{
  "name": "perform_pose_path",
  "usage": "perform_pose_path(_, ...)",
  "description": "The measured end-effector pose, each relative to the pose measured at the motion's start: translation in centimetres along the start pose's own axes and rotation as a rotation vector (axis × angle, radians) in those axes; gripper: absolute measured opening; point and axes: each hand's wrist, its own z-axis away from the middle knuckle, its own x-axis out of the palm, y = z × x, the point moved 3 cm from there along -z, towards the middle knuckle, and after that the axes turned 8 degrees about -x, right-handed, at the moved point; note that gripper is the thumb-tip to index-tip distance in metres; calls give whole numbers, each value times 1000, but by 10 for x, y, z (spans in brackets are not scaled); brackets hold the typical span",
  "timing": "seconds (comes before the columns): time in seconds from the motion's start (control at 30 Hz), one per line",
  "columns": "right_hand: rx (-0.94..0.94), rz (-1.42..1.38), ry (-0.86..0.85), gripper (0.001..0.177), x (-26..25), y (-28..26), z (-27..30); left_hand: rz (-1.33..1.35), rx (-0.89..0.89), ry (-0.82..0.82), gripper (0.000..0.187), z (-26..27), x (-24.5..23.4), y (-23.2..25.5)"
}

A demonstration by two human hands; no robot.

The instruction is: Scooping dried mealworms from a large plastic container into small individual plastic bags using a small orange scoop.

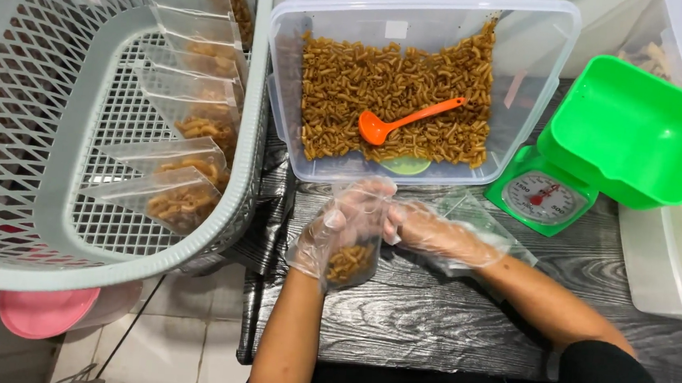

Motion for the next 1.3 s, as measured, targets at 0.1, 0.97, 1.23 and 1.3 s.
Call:
perform_pose_path(0.1,1087,1329,186,47,24,-43,-29,-14,-19,43,107,-1,-3,0)
perform_pose_path(0.97,-188,2293,-177,29,-105,-74,-92,36,-61,174,105,2,-44,-8)
perform_pose_path(1.23,-210,2330,-184,22,-144,-51,-97,24,-56,211,109,3,-62,-14)
perform_pose_path(1.3,-190,2327,-179,20,-145,-54,-97,19,-50,215,110,4,-65,-16)
